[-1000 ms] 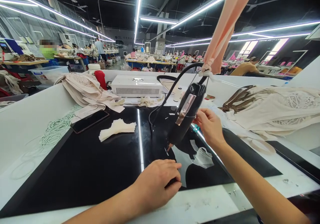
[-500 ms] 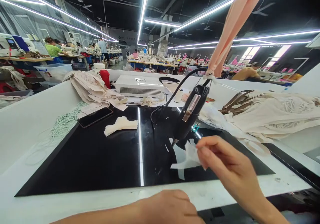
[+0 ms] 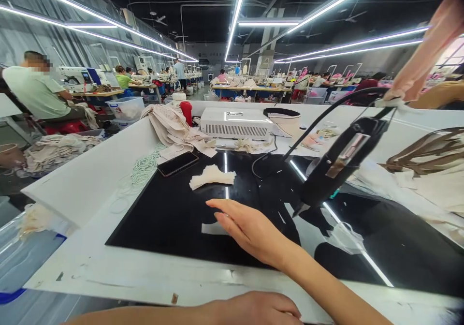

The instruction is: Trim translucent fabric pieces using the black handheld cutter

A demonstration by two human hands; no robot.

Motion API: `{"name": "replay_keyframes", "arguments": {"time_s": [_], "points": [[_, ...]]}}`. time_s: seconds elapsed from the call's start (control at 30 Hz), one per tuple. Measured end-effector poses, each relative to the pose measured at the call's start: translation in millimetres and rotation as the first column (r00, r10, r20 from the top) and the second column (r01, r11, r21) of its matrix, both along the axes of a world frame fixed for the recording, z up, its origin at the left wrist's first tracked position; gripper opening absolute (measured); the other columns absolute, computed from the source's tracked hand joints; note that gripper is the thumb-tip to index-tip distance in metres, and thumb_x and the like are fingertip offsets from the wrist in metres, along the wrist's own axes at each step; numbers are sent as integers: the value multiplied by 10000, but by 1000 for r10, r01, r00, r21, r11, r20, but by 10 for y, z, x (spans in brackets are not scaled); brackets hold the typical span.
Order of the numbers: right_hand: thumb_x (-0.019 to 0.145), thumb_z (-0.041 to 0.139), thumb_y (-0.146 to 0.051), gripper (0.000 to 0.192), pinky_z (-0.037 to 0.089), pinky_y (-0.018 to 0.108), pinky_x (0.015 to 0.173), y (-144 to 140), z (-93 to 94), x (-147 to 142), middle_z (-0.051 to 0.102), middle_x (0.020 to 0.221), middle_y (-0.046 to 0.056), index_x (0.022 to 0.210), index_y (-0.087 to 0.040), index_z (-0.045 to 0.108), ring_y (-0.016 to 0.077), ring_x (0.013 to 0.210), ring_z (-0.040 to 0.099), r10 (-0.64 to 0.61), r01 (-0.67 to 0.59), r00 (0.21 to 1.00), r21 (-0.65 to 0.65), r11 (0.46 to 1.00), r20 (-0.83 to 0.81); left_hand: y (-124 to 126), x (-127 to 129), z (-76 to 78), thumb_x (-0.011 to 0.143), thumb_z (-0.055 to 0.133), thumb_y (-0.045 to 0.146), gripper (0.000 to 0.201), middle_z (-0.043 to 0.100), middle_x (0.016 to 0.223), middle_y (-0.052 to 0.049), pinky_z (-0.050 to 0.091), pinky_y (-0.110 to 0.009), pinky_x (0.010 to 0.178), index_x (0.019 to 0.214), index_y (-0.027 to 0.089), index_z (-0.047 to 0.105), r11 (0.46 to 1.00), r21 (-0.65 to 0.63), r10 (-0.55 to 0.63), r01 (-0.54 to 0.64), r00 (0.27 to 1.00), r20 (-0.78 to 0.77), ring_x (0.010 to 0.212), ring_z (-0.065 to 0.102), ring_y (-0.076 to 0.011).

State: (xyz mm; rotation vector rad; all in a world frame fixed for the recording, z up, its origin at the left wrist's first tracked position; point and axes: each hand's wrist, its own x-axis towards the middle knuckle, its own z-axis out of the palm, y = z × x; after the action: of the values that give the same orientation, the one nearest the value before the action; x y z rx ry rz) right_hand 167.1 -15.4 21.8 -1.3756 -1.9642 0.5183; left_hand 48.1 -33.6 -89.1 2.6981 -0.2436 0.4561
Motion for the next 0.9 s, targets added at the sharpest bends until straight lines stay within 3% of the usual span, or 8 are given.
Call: {"name": "replay_keyframes", "arguments": {"time_s": [0.03,0.1,0.2,0.27,0.33,0.47,0.7,0.9], "points": [[1166,450,-362,416,633,342,1053,-9,-2,45,799,1423,84,1476,-237,697,218,1167,811,-22,22,1000,3,1000,-9,43,-54,61,1167,601,288,290,819,872,115,626,-118,941,921,323,752,987,109,-127,120,990,64,839,796,-74],[1183,386,-378,445,674,332,925,-68,-11,168,824,1337,98,1465,-220,691,194,940,830,-88,88,996,5,996,-28,132,-178,199,1188,541,268,234,815,887,52,638,-238,987,1097,249,755,966,246,-118,77,980,158,823,772,-115],[1172,408,-393,418,679,314,751,-242,-53,370,854,1194,80,1371,-233,740,184,762,798,-202,202,979,16,979,-15,264,-379,415,1162,565,226,253,787,822,31,642,-283,870,957,216,714,950,296,18,-102,962,272,759,739,-144],[1151,458,-372,370,681,316,764,-404,-102,474,872,1095,54,1278,-255,786,199,791,817,-242,240,970,48,969,34,353,-501,531,1144,545,159,251,826,936,-25,638,-294,965,962,188,715,943,264,130,-205,952,275,860,771,-158],[1128,496,-321,329,684,323,840,-588,-160,553,885,1075,36,1224,-269,806,214,887,850,-258,252,963,79,965,81,446,-601,597,1170,535,205,230,849,1118,-81,638,-327,1060,1105,143,746,912,220,272,-346,912,308,1035,806,-195],[1096,567,-301,265,665,282,797,-963,-260,769,891,1040,-9,1150,-311,826,198,879,856,-376,365,918,104,925,125,631,-710,583,1179,569,324,304,819,1376,-112,665,-411,1083,1331,133,749,830,306,419,-467,883,211,1226,808,-277],[1081,627,-437,255,633,315,668,-1547,-336,1506,887,1004,37,1059,-280,827,240,799,818,-730,704,670,196,683,137,784,-615,528,1204,480,375,403,804,1430,-81,657,-390,1077,1388,158,766,810,417,350,-412,911,220,1248,808,-272],[1081,585,-538,334,629,399,754,-1636,-476,1781,854,1067,67,1088,-291,811,269,822,773,-795,764,588,219,607,153,827,-560,545,1204,482,369,397,815,1409,-63,547,-358,1194,1387,169,772,793,442,303,-419,901,311,1248,799,-239]]}}
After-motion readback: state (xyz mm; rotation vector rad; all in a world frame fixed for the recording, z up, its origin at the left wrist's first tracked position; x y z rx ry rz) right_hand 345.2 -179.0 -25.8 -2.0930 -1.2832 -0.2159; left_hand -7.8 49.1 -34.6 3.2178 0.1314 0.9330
